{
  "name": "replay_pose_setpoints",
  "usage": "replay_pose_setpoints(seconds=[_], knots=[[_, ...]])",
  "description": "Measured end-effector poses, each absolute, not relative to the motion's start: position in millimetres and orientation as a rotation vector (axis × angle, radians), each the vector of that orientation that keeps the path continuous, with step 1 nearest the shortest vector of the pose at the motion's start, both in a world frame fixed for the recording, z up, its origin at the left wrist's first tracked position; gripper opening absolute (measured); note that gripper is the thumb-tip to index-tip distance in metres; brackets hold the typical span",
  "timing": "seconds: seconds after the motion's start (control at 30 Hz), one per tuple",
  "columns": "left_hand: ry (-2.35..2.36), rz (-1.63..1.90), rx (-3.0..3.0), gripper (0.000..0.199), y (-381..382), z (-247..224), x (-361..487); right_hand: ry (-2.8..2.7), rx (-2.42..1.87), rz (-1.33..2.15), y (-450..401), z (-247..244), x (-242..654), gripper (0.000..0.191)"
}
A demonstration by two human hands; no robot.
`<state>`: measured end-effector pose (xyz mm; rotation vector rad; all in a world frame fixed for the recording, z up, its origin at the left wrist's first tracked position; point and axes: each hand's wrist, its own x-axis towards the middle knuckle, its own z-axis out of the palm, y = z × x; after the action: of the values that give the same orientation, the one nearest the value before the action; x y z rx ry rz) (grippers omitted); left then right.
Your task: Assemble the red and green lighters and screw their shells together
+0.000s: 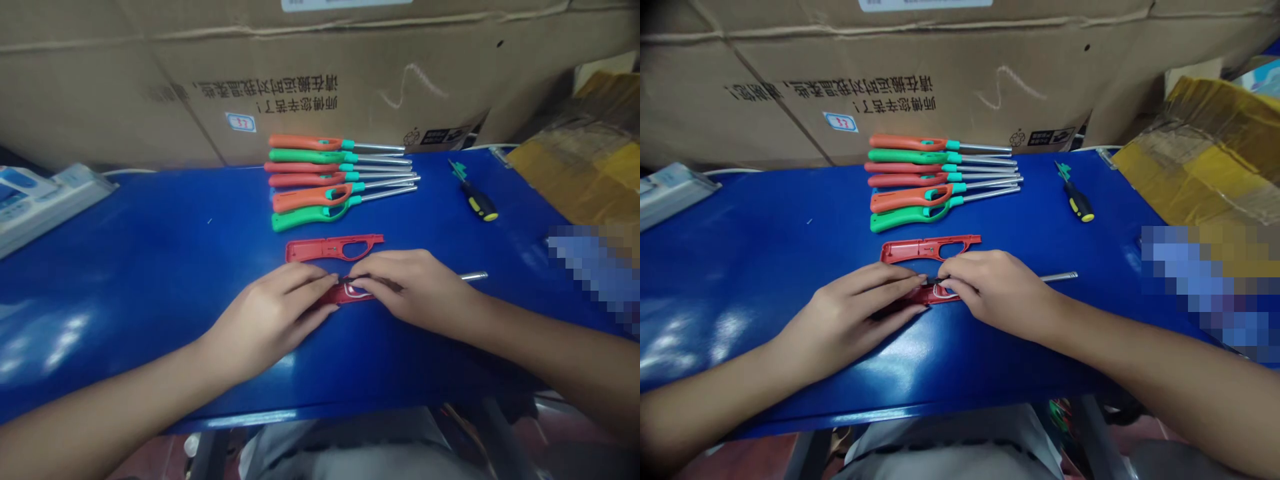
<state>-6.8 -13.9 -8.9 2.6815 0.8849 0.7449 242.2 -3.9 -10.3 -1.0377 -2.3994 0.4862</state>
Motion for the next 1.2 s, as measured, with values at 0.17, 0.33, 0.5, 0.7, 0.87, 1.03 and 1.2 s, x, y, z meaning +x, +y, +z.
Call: replay_pose_setpoints(seconds=[0.17, 0.33, 0.5, 0.7, 0.87, 1.03, 1.2], knots=[[0.852, 0.711, 2.713, 0.022, -14.5, -7.8, -7.5, -2.443, -1.021, 0.485, -4.3, -10.1, 242.9, 0.015], [0.842, 0.682, 2.75, 0.023, -14.1, -8.5, -6.5, -2.451, -1.08, 0.477, -5.6, -9.0, 241.1, 0.015], [0.856, 0.662, 2.783, 0.023, -14.1, -8.5, -4.7, -2.439, -1.159, 0.478, -5.9, -8.5, 238.8, 0.012], [0.861, 0.637, 2.87, 0.026, -15.3, -6.9, -3.4, -2.457, -1.223, 0.488, -7.0, -8.6, 238.3, 0.013], [0.861, 0.628, 2.893, 0.025, -15.6, -6.1, -2.8, -2.473, -1.233, 0.496, -9.0, -10.1, 238.7, 0.015], [0.86, 0.587, 2.97, 0.026, -16.5, -3.5, -1.0, -2.49, -1.224, 0.488, -7.5, -9.9, 238.9, 0.014], [0.876, 0.409, 3.1, 0.029, -20.4, -1.5, 0.6, -2.435, -1.19, 0.476, -4.8, -4.4, 239.5, 0.003]])
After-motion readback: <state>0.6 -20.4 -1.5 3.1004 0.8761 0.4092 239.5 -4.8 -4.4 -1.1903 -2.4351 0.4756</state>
